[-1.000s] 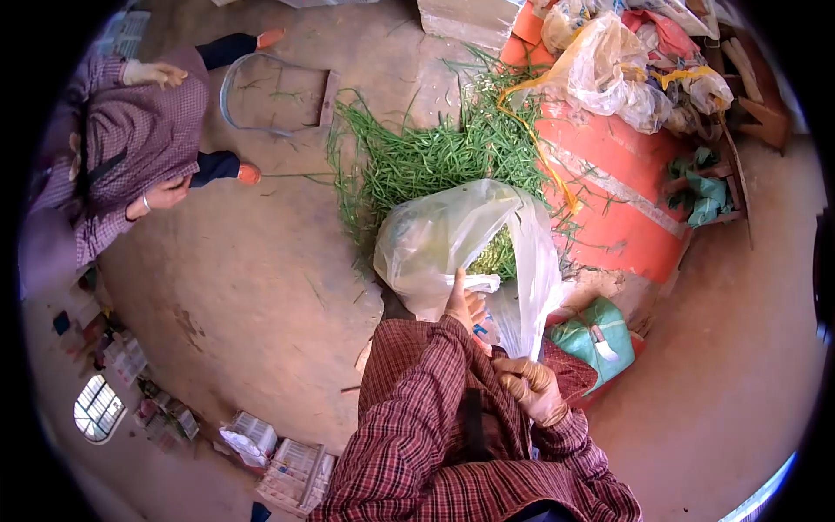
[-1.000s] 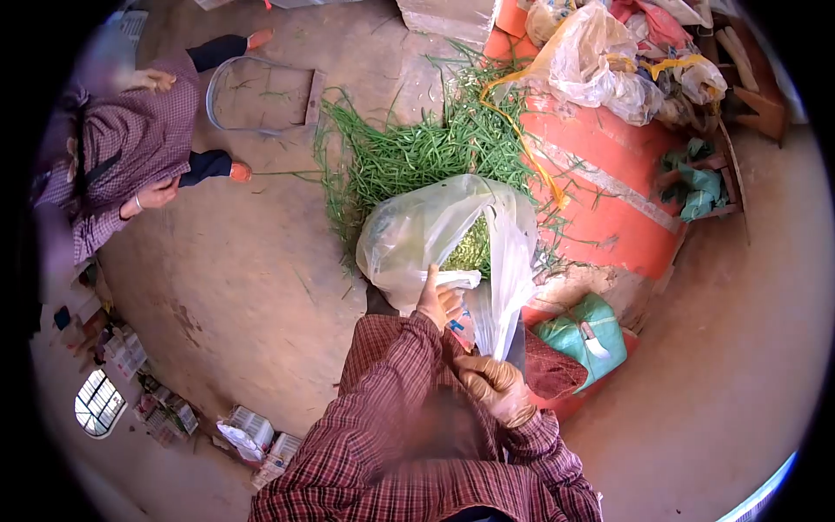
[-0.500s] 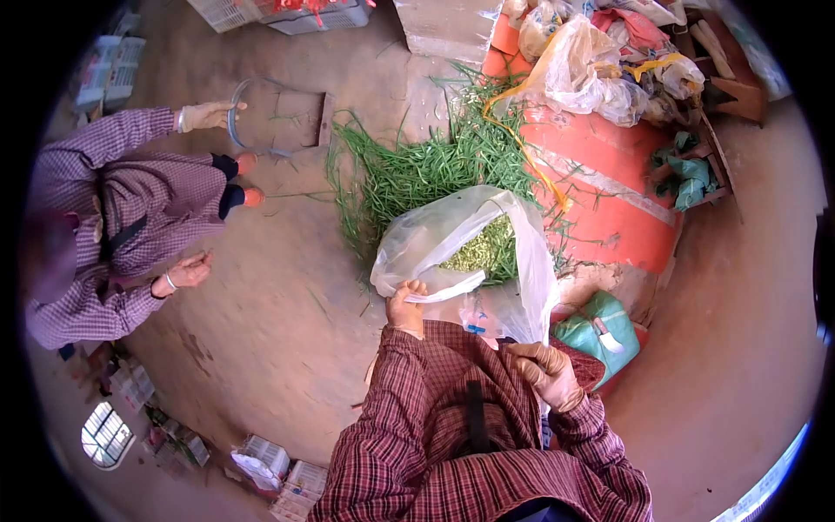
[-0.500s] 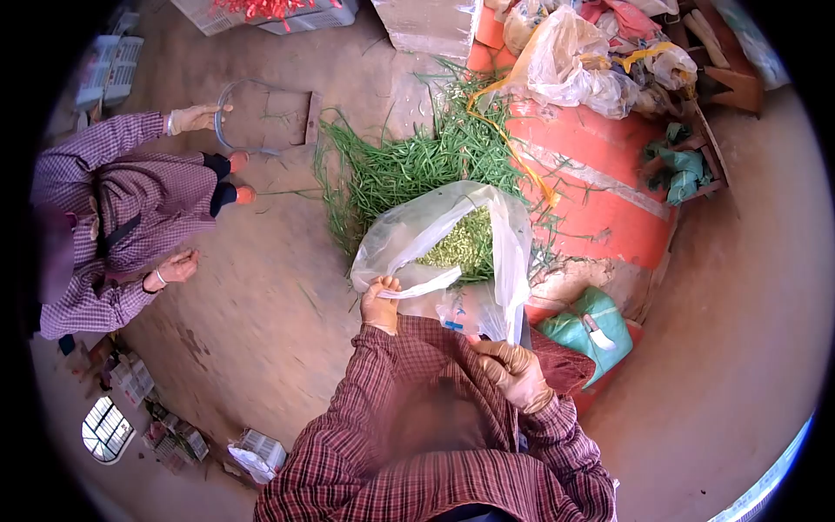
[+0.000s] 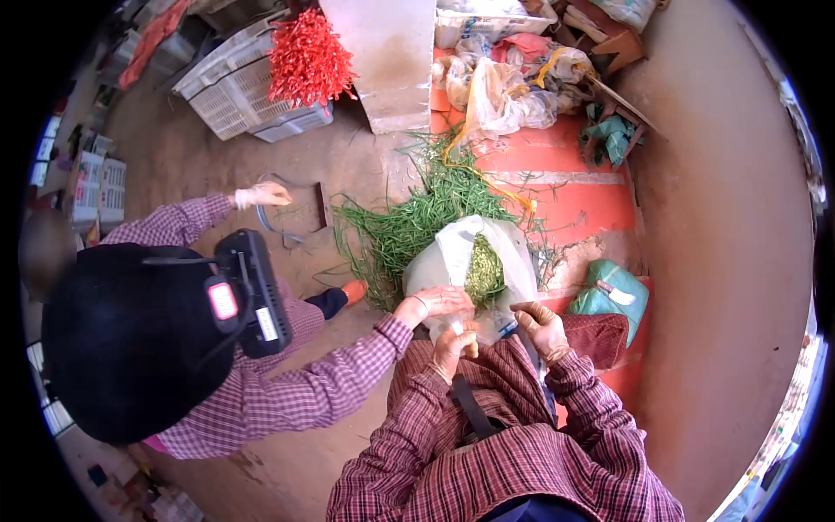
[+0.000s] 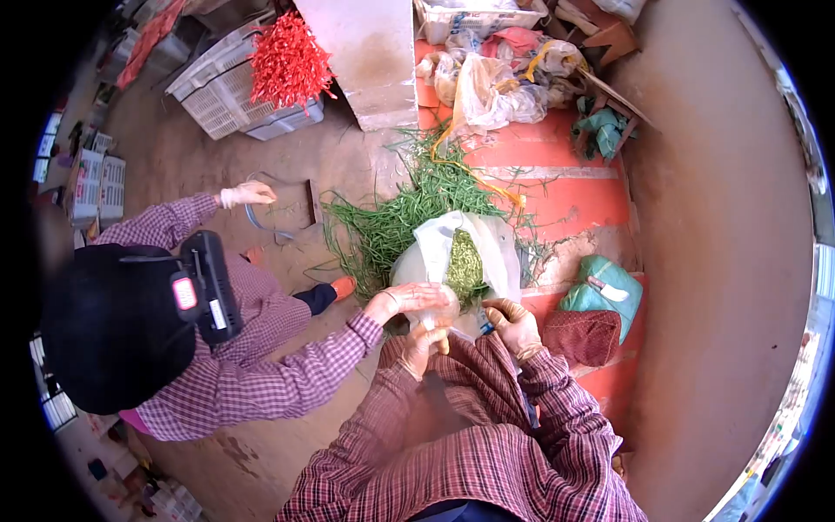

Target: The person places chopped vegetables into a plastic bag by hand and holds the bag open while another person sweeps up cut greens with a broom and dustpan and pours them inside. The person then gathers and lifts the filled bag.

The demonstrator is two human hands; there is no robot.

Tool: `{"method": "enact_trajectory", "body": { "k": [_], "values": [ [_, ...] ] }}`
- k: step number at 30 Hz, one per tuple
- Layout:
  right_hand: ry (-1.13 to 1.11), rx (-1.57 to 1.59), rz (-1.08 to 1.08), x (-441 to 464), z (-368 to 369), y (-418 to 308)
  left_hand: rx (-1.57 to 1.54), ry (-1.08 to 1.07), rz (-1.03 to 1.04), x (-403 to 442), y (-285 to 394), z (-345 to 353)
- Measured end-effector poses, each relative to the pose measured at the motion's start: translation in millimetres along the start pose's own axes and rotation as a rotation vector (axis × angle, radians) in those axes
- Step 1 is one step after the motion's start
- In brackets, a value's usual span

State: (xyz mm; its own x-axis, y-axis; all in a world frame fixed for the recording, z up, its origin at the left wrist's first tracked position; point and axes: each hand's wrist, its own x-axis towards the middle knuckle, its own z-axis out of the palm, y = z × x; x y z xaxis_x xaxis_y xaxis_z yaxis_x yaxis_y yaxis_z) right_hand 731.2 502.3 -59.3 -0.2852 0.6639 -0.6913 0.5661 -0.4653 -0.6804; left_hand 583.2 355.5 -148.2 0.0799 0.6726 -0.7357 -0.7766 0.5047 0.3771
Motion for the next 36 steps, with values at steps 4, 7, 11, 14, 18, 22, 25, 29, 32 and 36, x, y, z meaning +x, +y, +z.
{"method": "enact_trajectory", "body": {
  "k": [4, 7, 11, 14, 18, 22, 25, 29, 32, 36],
  "values": [
    [0.079, 0.219, 0.042, -48.1, -11.4, 4.4, -0.152, 0.136, 0.102, -46.2, -4.4, -19.9],
    [0.022, 0.200, 0.007, -87.4, -17.3, -4.8, -0.108, 0.200, 0.099, -89.9, 6.0, -45.9],
    [-0.154, 0.256, -0.088, -121.9, -7.4, -50.8, -0.084, 0.306, 0.184, -148.7, 23.6, -56.5],
    [-0.170, -0.130, -0.677, -146.1, 27.2, -41.8, -0.106, 0.345, 0.296, -192.9, 21.2, -32.1],
    [-0.443, 0.018, -0.746, -187.2, 56.1, -42.3, -0.018, 0.450, 0.307, -244.8, 8.0, -2.3],
    [-0.607, -0.040, -0.869, -201.8, 71.7, -19.6, -0.021, 0.479, 0.181, -268.0, -26.3, -22.0],
    [-0.661, -0.060, -0.819, -210.2, 85.5, -7.2, 0.113, 0.448, 0.199, -288.0, -56.0, -27.6],
    [-0.646, -0.231, -0.762, -229.3, 112.2, 34.7, 0.230, 0.400, 0.059, -314.8, -100.5, -82.5],
    [-0.535, -0.301, -0.627, -236.1, 147.0, 55.9, 0.250, 0.400, 0.082, -341.7, -116.0, -124.6],
    [-0.505, -0.342, -0.611, -263.8, 219.3, 66.5, 0.155, 0.408, 0.103, -373.4, -131.3, -204.8]
  ]
}}
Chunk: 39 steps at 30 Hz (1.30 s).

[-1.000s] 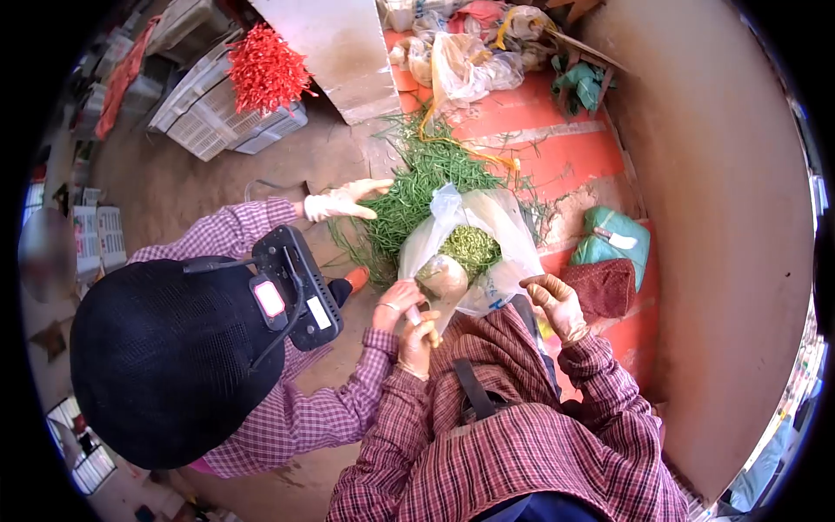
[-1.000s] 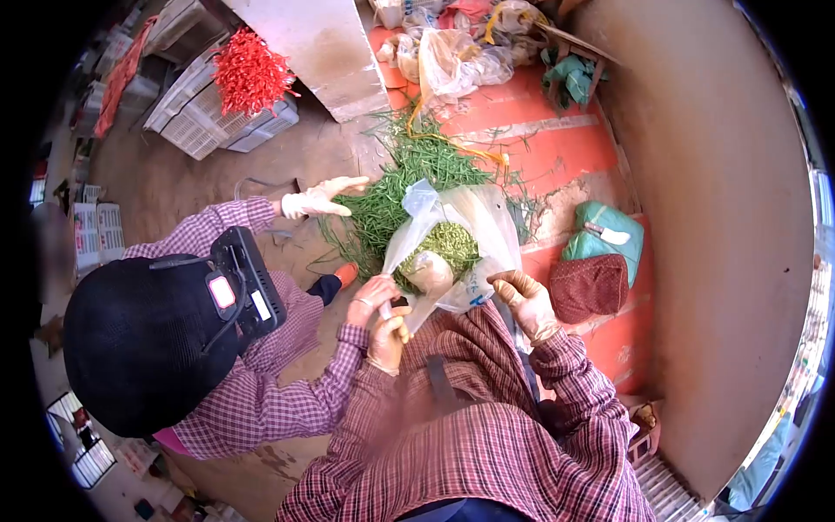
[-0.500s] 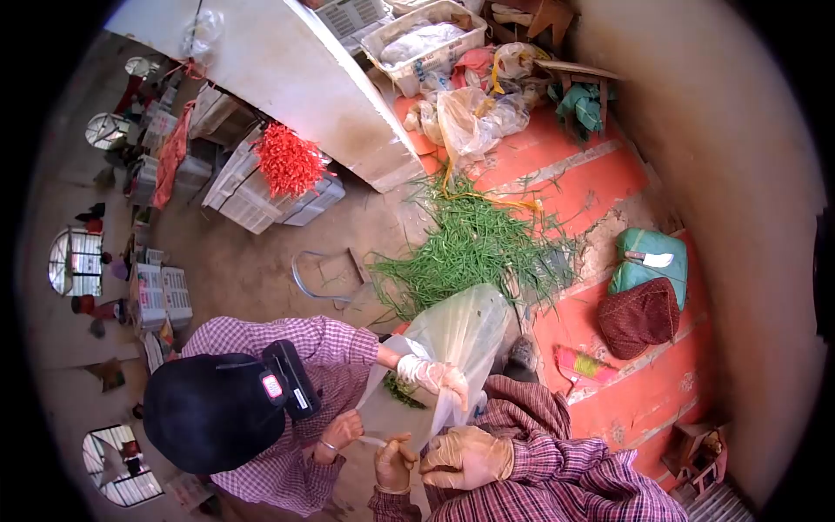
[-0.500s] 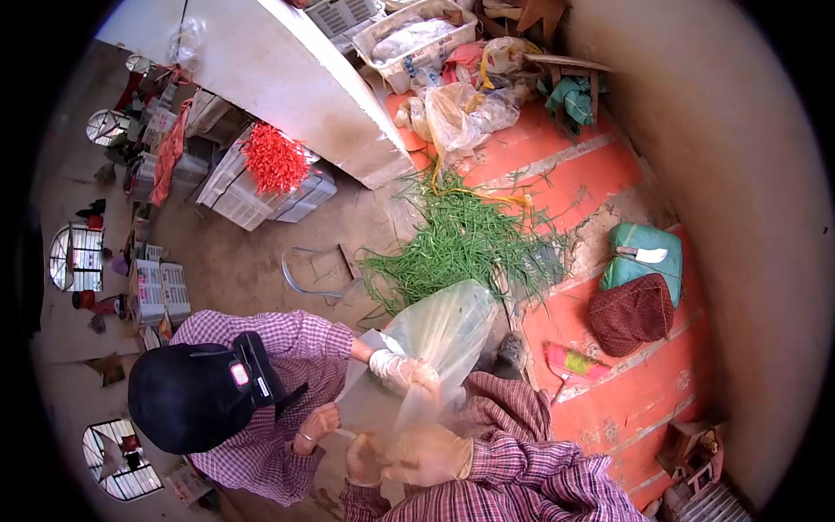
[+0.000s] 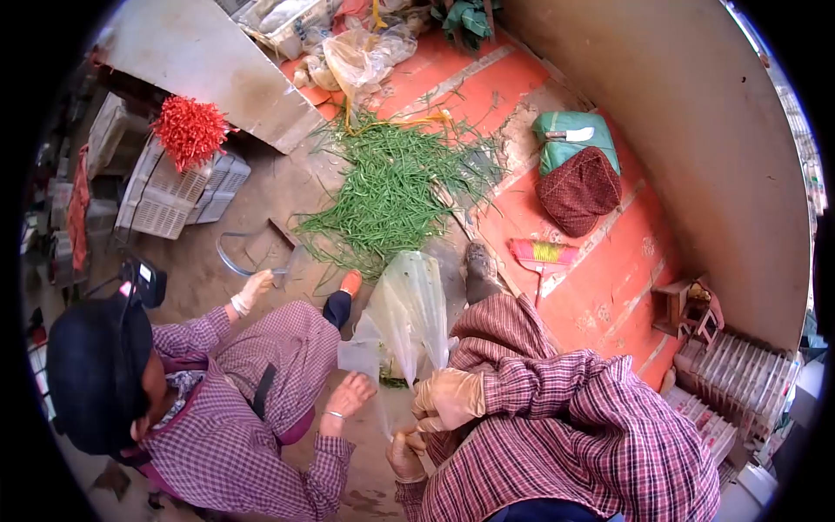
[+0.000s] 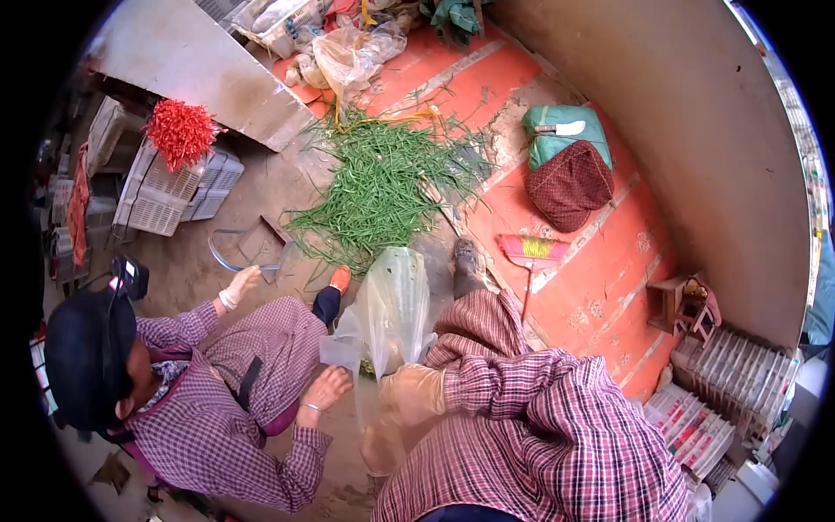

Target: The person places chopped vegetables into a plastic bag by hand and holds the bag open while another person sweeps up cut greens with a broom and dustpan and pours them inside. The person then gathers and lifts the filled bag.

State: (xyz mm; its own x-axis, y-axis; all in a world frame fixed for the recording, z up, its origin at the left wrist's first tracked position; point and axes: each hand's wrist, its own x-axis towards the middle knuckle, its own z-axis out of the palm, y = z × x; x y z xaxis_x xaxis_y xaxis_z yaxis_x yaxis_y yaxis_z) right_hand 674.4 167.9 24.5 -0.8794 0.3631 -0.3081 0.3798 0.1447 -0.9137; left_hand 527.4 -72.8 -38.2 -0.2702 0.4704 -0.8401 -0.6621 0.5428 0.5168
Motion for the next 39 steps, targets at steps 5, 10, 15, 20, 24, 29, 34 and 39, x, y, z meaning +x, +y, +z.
{"method": "enact_trajectory", "body": {
  "k": [5, 10, 15, 20, 24, 29, 34, 39],
  "values": [
    [-0.111, -0.024, -0.006, 25.4, 70.5, -40.5, 0.011, -0.108, 0.054, -3.7, 13.5, -29.3],
    [0.155, 0.033, -0.164, 6.5, 113.3, -56.8, 0.256, -0.289, 0.120, 0.9, 9.9, -65.2],
    [0.295, 0.058, 0.132, -36.2, 110.6, -50.5, -0.022, -0.167, 0.009, 7.9, 17.1, -83.1],
    [0.273, 0.091, 0.404, -90.0, 115.2, -28.6, 0.045, -0.111, 0.036, 6.5, 9.3, -64.2],
    [0.270, 0.096, 0.515, -117.1, 119.8, 3.1, 0.113, -0.025, -0.032, -1.3, -3.1, -49.8],
    [0.361, 0.143, 0.471, -142.6, 114.4, 22.5, 0.034, 0.062, -0.002, -8.4, -23.1, -64.5],
    [0.317, 0.187, 0.510, -145.3, 99.4, 33.5, -0.014, 0.107, 0.042, -11.1, -19.9, -57.1],
    [0.321, -0.102, 0.118, -97.0, 143.2, 69.0, 0.277, -0.103, -0.044, 6.7, -15.7, -16.8]
  ]
}}
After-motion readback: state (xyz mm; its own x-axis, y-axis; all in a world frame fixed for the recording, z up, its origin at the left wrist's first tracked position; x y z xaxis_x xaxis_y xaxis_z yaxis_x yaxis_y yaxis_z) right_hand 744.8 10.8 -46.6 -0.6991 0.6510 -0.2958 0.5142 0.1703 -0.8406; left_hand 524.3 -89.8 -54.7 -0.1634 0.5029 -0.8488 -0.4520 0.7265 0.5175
